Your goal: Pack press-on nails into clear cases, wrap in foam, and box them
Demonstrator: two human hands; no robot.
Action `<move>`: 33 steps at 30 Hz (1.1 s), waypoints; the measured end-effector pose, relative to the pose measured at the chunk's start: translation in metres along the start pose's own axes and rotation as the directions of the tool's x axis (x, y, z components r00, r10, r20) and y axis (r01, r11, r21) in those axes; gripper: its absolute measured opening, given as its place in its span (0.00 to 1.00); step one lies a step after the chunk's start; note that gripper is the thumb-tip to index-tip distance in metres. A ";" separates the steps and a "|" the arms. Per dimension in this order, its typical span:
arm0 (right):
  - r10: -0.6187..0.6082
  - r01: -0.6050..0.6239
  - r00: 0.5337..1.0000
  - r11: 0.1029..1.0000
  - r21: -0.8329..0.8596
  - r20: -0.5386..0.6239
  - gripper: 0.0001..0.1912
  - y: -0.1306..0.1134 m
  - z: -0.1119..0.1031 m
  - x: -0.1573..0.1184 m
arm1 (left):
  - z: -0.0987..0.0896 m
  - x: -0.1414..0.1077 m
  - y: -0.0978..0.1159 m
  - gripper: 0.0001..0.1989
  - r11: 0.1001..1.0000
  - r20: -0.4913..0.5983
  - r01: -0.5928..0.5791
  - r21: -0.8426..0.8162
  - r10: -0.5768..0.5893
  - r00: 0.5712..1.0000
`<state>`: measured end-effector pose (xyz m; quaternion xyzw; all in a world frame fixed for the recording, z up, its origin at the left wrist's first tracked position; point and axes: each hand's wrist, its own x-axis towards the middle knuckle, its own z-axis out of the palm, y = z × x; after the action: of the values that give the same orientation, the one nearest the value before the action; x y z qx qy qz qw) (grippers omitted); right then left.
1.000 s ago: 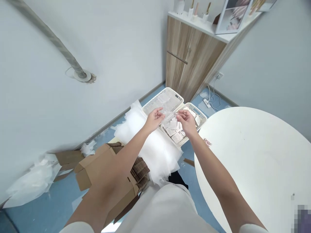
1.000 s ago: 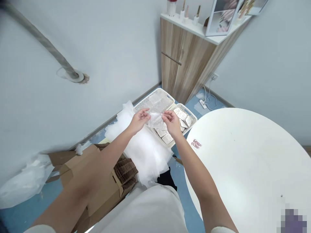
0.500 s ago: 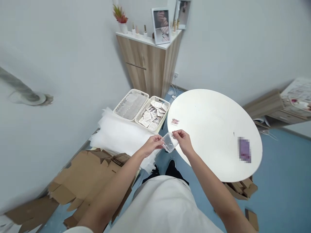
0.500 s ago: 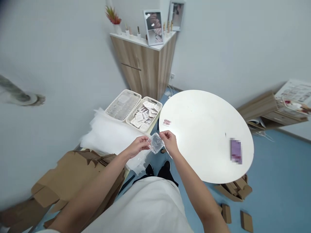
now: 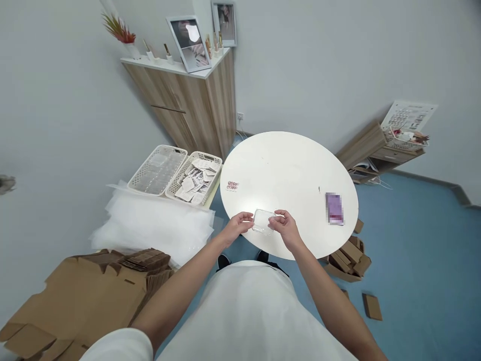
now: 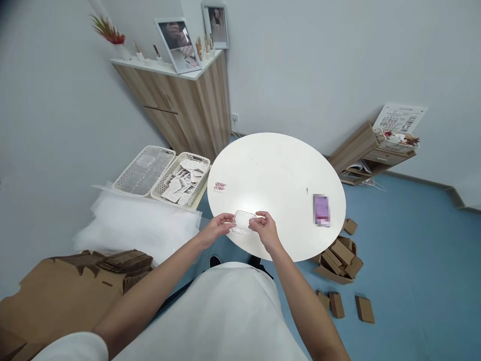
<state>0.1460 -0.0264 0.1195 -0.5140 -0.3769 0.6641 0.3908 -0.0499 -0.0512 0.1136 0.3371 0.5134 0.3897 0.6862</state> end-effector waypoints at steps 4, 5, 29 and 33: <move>0.010 -0.010 1.000 1.000 -0.004 0.021 0.25 -0.010 -0.039 0.004 | 0.034 0.029 0.009 0.19 0.990 -0.019 -0.077 0.115 0.080 0.997; 0.011 -0.011 1.000 1.000 -0.001 0.028 0.25 -0.012 -0.047 0.004 | 0.043 0.036 0.011 0.18 0.984 -0.011 -0.099 0.146 0.101 0.995; 0.018 0.010 0.973 0.993 0.119 -0.228 0.27 0.006 -0.076 0.008 | 0.101 0.064 -0.022 0.15 0.931 -0.004 0.149 -0.333 -0.160 0.987; 0.006 0.021 0.956 0.996 0.089 -0.294 0.22 0.005 -0.071 0.016 | 0.081 0.068 -0.015 0.17 0.974 0.039 0.157 -0.162 -0.152 0.988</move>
<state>0.2120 -0.0071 0.0952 -0.5870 -0.2858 0.5955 0.4681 0.0427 -0.0036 0.0912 0.2436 0.4948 0.3718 0.7467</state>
